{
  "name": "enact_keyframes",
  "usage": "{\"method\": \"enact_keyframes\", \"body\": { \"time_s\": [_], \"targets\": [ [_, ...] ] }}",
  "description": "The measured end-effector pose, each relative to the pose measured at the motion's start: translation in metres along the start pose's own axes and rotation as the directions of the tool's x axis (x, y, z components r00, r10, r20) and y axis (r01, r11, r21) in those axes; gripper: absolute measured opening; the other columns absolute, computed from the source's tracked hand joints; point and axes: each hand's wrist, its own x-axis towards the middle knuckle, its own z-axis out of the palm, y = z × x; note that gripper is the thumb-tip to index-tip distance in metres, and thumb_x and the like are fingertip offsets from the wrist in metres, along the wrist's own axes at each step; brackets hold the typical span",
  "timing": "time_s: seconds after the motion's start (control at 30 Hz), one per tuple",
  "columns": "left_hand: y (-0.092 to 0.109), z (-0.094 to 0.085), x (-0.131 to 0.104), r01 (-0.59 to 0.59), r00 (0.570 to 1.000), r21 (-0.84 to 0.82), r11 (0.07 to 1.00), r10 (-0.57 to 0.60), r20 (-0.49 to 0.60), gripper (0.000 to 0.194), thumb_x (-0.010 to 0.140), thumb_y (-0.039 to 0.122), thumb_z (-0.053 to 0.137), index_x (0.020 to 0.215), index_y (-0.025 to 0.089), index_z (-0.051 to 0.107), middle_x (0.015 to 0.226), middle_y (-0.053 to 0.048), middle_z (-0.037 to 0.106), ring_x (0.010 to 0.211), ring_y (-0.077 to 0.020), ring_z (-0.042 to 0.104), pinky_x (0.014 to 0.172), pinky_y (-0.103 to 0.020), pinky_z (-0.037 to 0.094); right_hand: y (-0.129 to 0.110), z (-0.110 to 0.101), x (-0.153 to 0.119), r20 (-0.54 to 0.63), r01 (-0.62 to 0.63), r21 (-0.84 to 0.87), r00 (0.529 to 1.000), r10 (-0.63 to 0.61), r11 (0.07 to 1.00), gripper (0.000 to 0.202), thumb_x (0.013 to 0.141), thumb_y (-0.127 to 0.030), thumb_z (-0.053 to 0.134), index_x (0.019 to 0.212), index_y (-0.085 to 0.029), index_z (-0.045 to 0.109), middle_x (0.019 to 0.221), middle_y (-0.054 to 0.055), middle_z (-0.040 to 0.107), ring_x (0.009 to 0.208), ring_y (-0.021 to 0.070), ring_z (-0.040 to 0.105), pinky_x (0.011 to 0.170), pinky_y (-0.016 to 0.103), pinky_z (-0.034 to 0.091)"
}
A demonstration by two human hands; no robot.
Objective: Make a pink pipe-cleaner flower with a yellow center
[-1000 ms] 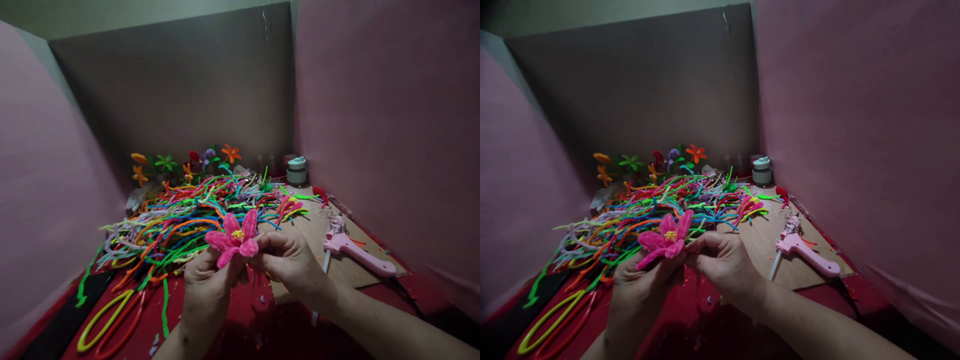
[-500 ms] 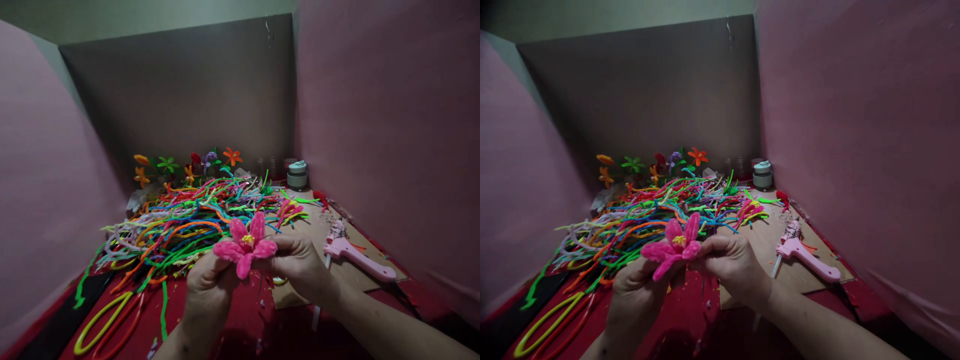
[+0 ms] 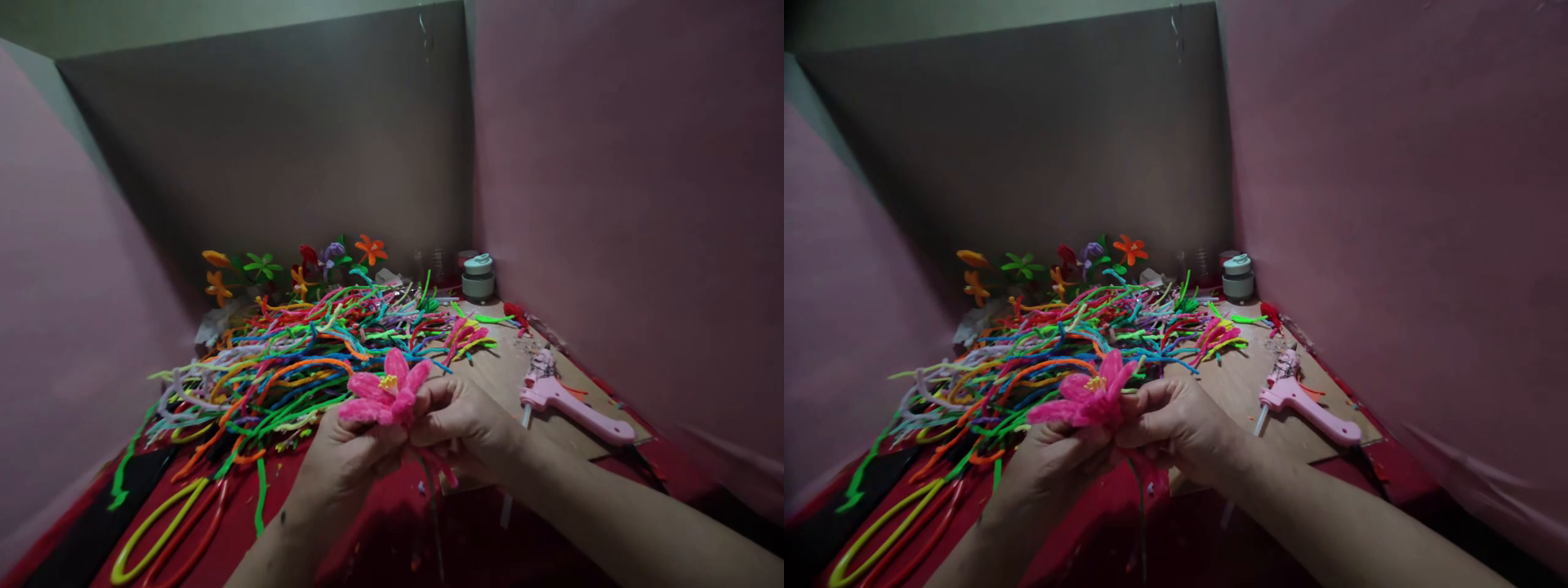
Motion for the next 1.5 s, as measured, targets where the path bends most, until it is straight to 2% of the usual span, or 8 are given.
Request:
{"method": "enact_keyframes", "body": {
  "time_s": [0.33,0.53,0.6,0.77,0.9,1.07,1.33,1.5],
  "targets": [
    [0.003,0.004,0.003,0.012,1.000,-0.161,0.987,-0.009,0.014,0.022,0.047,0.023,0.081,0.062,0.013,0.068,0.051,0.003,0.052,0.046,-0.0041,0.044,0.044,-0.015,0.037,0.002,0.002,0.001,0.007,0.022,-0.067,1.000,-0.022,0.997,0.018,0.051,-0.014,0.075,0.059,-0.014,0.059,0.048,-0.005,0.055,0.036,0.0022,0.038,0.040,0.017,0.028],
    [0.015,-0.011,0.010,-0.174,0.983,-0.190,0.966,0.158,-0.092,0.017,0.055,0.018,0.077,0.070,0.015,0.069,0.069,0.001,0.064,0.063,-0.0075,0.057,0.059,-0.015,0.046,-0.025,0.009,0.003,-0.003,0.143,-0.424,0.987,-0.160,0.894,0.018,0.067,-0.027,0.067,0.078,-0.014,0.062,0.059,-0.002,0.057,0.045,0.0059,0.046,0.042,0.019,0.033],
    [0.026,-0.018,0.013,-0.231,0.968,-0.179,0.956,0.207,-0.141,0.014,0.056,0.018,0.076,0.068,0.016,0.068,0.080,-0.001,0.068,0.072,-0.0115,0.061,0.066,-0.019,0.050,-0.036,0.006,0.004,-0.014,0.182,-0.689,0.964,-0.265,0.701,0.015,0.073,-0.027,0.061,0.082,-0.015,0.062,0.069,0.001,0.060,0.055,0.0086,0.051,0.050,0.022,0.038],
    [0.047,-0.026,0.020,-0.203,0.976,-0.058,0.978,0.197,-0.092,0.009,0.071,0.020,0.066,0.075,0.013,0.067,0.076,-0.007,0.070,0.068,-0.0186,0.066,0.061,-0.028,0.054,-0.035,-0.003,-0.003,0.172,0.130,-0.951,0.977,-0.127,-0.282,0.021,0.070,-0.032,0.065,0.080,-0.015,0.060,0.082,0.010,0.060,0.075,0.0203,0.053,0.062,0.031,0.037],
    [0.040,-0.027,0.026,-0.146,0.985,-0.083,0.986,0.137,-0.105,0.006,0.073,0.016,0.063,0.077,0.011,0.065,0.068,-0.006,0.069,0.061,-0.0183,0.066,0.060,-0.028,0.055,-0.018,-0.012,-0.013,0.217,0.122,-0.860,0.966,-0.138,-0.496,0.038,0.063,-0.037,0.070,0.089,-0.013,0.056,0.094,0.014,0.056,0.088,0.0273,0.049,0.069,0.035,0.037],
    [0.025,-0.036,0.031,-0.165,0.984,-0.203,0.965,0.145,-0.108,0.004,0.073,0.011,0.062,0.076,0.010,0.065,0.068,-0.005,0.067,0.061,-0.0148,0.065,0.060,-0.024,0.054,-0.019,-0.018,-0.018,0.160,0.099,-0.939,0.974,-0.162,-0.330,0.021,0.073,-0.022,0.057,0.092,-0.015,0.054,0.089,0.008,0.056,0.077,0.0193,0.049,0.066,0.032,0.037],
    [0.019,-0.047,0.036,-0.071,0.996,-0.227,0.971,0.055,-0.076,0.011,0.076,0.010,0.057,0.082,0.009,0.065,0.079,-0.011,0.070,0.055,-0.0133,0.064,0.053,-0.022,0.053,-0.046,0.005,-0.001,-0.002,0.074,-0.859,0.989,-0.148,0.506,0.041,0.065,-0.019,0.063,0.102,-0.017,0.046,0.080,0.000,0.050,0.070,0.0115,0.048,0.060,0.025,0.040],
    [0.017,-0.045,0.036,-0.069,0.998,-0.283,0.957,0.066,-0.017,0.010,0.075,0.011,0.060,0.083,0.011,0.065,0.085,-0.011,0.071,0.054,-0.0114,0.063,0.056,-0.022,0.053,-0.042,0.012,0.016,0.036,0.155,-0.753,0.980,-0.195,0.640,0.048,0.062,-0.017,0.067,0.103,-0.018,0.044,0.079,-0.001,0.050,0.073,0.0117,0.049,0.062,0.026,0.041]
  ]
}}
